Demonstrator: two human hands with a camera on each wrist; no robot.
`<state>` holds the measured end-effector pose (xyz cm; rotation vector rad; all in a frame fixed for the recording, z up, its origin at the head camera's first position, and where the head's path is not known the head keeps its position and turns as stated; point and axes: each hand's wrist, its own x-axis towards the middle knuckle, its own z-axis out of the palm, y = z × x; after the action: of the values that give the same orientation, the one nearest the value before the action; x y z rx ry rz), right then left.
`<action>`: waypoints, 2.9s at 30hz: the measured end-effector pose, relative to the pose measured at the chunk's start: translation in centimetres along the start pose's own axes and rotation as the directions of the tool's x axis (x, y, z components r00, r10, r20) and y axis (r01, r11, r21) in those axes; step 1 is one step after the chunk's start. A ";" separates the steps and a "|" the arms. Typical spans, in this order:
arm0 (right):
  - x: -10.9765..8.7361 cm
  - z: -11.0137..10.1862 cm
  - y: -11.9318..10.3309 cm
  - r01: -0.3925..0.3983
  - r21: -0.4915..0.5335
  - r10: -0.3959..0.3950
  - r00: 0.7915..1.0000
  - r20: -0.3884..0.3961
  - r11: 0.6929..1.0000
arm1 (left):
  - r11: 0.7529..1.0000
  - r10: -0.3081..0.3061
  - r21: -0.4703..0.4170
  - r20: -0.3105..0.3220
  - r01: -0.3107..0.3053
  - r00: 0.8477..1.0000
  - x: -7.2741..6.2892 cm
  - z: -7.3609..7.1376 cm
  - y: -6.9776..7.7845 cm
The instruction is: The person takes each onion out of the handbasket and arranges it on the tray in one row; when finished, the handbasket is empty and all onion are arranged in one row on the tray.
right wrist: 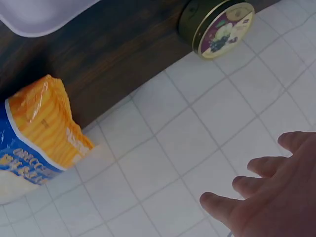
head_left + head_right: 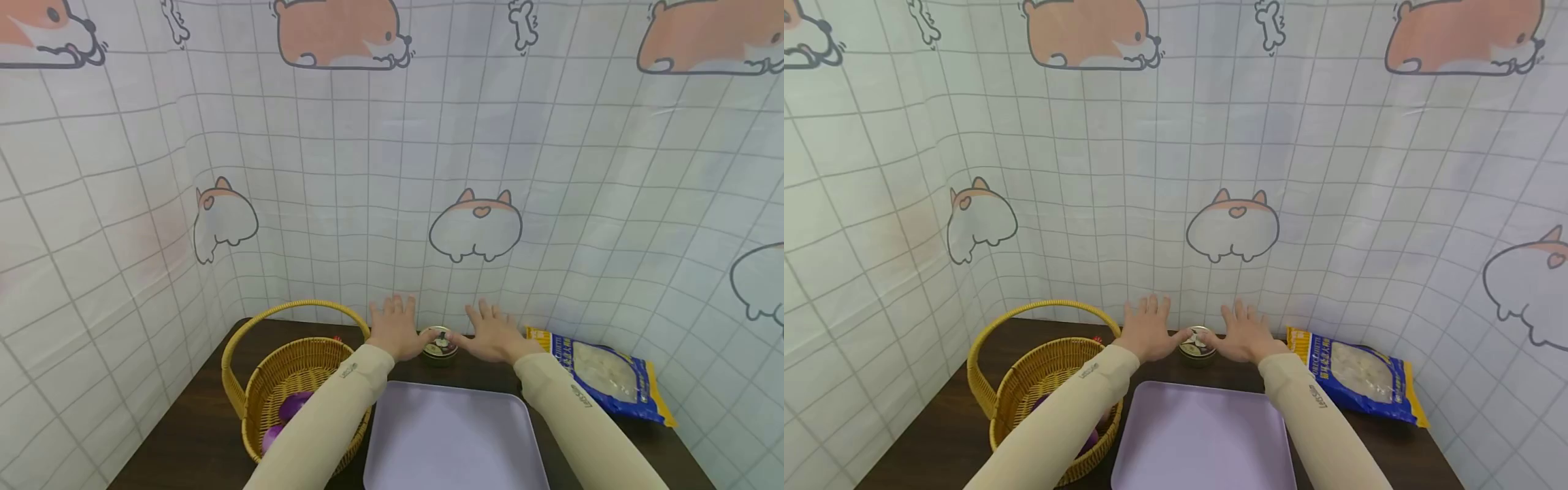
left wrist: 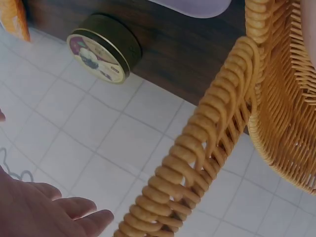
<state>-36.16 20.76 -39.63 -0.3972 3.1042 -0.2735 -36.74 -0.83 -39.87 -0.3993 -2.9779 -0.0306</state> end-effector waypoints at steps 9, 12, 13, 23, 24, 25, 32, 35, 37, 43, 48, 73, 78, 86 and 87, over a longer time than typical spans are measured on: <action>-1.6 1.8 -1.0 0.058 0.013 -0.059 0.998 0.015 0.998 | 0.993 0.112 0.030 -0.086 -0.110 0.990 -1.8 0.6 1.1; -2.4 2.8 -1.5 0.074 0.034 -0.075 0.997 0.033 0.997 | 0.987 0.159 -0.007 -0.154 -0.162 0.975 -2.7 1.0 1.3; -2.7 3.2 -1.7 0.079 0.051 -0.081 0.996 0.038 0.996 | 0.984 0.173 -0.016 -0.181 -0.179 0.968 -3.0 1.1 1.2; -5.2 6.9 -3.1 0.093 0.140 -0.107 0.990 0.094 0.986 | 0.923 0.227 -0.205 -0.396 -0.327 0.890 -7.1 0.4 -0.2; -5.3 7.2 -3.3 0.100 0.146 -0.114 0.989 0.095 0.984 | 0.914 0.221 -0.227 -0.416 -0.336 0.882 -7.6 0.3 -0.4; -5.5 7.4 -3.5 0.107 0.157 -0.123 0.988 0.096 0.982 | 0.905 0.215 -0.247 -0.435 -0.345 0.874 -8.0 0.2 -0.6; -6.6 8.6 -5.5 0.230 0.249 -0.241 0.970 0.017 0.941 | 0.855 0.134 -0.332 -0.600 -0.398 0.789 -10.9 -0.7 -3.1; -6.8 9.1 -6.5 0.298 0.223 -0.293 0.955 -0.056 0.928 | 0.831 0.109 -0.319 -0.710 -0.455 0.696 -11.6 -1.5 -4.8; -7.0 9.4 -7.1 0.331 0.203 -0.316 0.943 -0.101 0.922 | 0.811 0.090 -0.297 -0.788 -0.504 0.610 -12.0 -2.0 -6.0; -6.9 10.3 -8.8 0.378 0.259 -0.329 0.920 -0.211 0.889 | 0.819 -0.001 -0.223 -0.922 -0.528 0.387 -13.4 -3.6 -9.7; -6.4 10.7 -10.3 0.414 0.436 -0.307 0.904 -0.297 0.799 | 0.858 -0.121 -0.274 -0.930 -0.435 0.346 -14.7 -4.2 -13.0; -6.6 11.5 -16.9 0.522 0.574 -0.342 0.851 -0.398 0.631 | 0.502 -0.586 -0.858 -0.245 0.109 0.773 -17.7 1.1 -20.8; -6.8 11.5 -17.6 0.548 0.493 -0.373 0.831 -0.413 0.675 | 0.496 -0.613 -0.851 -0.203 0.171 0.764 -17.5 2.9 -21.5; -6.7 10.9 -18.7 0.610 0.422 -0.431 0.784 -0.447 0.671 | 0.377 -0.626 -0.907 -0.102 0.186 0.773 -17.2 5.0 -22.2; -6.5 10.9 -18.8 0.612 0.428 -0.435 0.783 -0.444 0.665 | 0.367 -0.625 -0.912 -0.099 0.180 0.774 -17.1 5.1 -22.2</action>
<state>-24.89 2.61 -47.28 -1.3415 2.8597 -1.3223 -26.97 -26.53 -47.37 0.3131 -2.2339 -1.5383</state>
